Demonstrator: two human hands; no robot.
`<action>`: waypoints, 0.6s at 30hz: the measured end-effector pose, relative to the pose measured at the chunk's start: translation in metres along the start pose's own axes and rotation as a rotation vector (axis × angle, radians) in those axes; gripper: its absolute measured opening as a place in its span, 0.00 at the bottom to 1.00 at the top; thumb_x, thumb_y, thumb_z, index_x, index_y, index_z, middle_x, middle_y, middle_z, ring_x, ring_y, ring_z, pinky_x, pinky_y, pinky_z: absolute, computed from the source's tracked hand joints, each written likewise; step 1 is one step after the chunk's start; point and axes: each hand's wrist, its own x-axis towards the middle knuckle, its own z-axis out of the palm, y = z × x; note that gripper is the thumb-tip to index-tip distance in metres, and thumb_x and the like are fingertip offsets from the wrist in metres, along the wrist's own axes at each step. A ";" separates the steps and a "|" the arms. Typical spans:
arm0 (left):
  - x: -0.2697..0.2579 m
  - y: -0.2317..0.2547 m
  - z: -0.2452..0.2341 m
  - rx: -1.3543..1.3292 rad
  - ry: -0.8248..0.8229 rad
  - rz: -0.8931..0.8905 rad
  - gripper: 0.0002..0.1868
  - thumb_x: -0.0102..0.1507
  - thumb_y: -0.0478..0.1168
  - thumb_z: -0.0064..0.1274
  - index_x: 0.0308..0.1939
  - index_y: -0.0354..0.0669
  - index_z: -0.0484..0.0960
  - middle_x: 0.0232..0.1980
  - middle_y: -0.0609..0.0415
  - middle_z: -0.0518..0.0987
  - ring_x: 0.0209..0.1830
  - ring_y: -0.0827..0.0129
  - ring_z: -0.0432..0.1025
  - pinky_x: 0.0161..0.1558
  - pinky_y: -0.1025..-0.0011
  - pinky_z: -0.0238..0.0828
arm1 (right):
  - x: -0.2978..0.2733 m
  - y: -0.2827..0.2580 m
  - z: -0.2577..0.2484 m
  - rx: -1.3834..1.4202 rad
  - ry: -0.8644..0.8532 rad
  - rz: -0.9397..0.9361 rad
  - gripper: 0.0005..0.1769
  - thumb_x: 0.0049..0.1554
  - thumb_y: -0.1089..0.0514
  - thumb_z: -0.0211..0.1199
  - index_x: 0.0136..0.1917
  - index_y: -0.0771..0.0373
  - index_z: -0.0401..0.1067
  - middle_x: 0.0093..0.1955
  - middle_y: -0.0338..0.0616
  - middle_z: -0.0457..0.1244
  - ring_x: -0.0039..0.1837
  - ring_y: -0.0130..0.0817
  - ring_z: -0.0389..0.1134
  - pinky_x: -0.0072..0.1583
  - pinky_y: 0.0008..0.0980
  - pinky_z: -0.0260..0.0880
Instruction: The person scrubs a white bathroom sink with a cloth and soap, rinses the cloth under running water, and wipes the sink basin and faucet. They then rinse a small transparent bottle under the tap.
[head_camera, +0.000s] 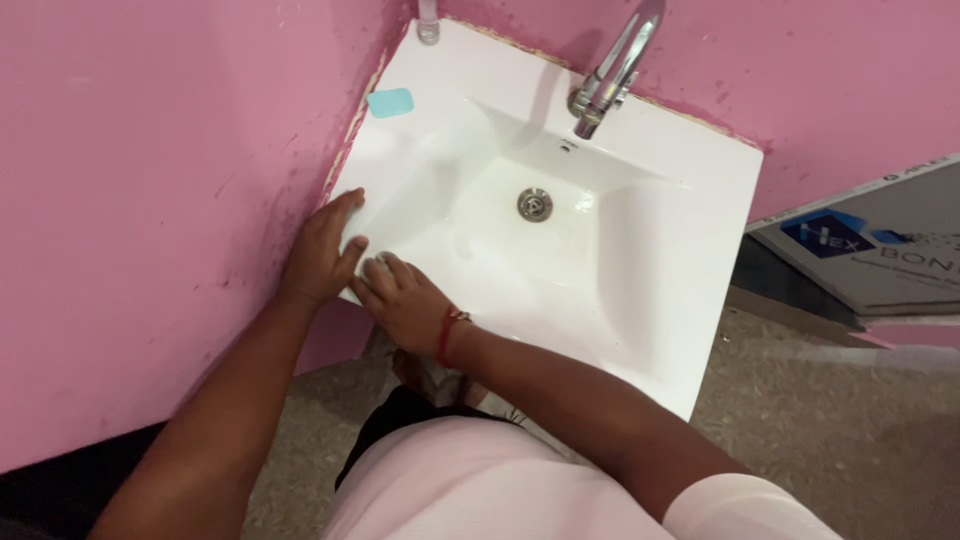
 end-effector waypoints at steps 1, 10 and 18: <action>-0.003 0.001 -0.001 -0.035 0.033 -0.022 0.35 0.73 0.61 0.39 0.74 0.39 0.66 0.73 0.39 0.71 0.76 0.46 0.64 0.76 0.52 0.59 | 0.004 -0.004 0.002 -0.024 0.006 0.009 0.31 0.58 0.57 0.55 0.73 0.67 0.64 0.72 0.61 0.57 0.73 0.61 0.58 0.72 0.49 0.60; -0.047 0.020 -0.018 -0.260 0.093 -0.061 0.44 0.72 0.68 0.38 0.75 0.32 0.63 0.75 0.36 0.68 0.79 0.47 0.60 0.77 0.55 0.53 | -0.204 0.033 -0.086 0.045 -0.411 0.233 0.29 0.60 0.63 0.54 0.74 0.71 0.59 0.76 0.63 0.52 0.80 0.57 0.50 0.78 0.51 0.51; -0.053 0.009 -0.010 -0.334 0.169 -0.070 0.51 0.68 0.75 0.35 0.76 0.32 0.62 0.77 0.38 0.66 0.81 0.53 0.58 0.80 0.58 0.49 | -0.248 0.031 -0.110 -0.054 -0.357 0.222 0.36 0.55 0.53 0.61 0.71 0.74 0.59 0.73 0.68 0.53 0.75 0.64 0.51 0.73 0.55 0.50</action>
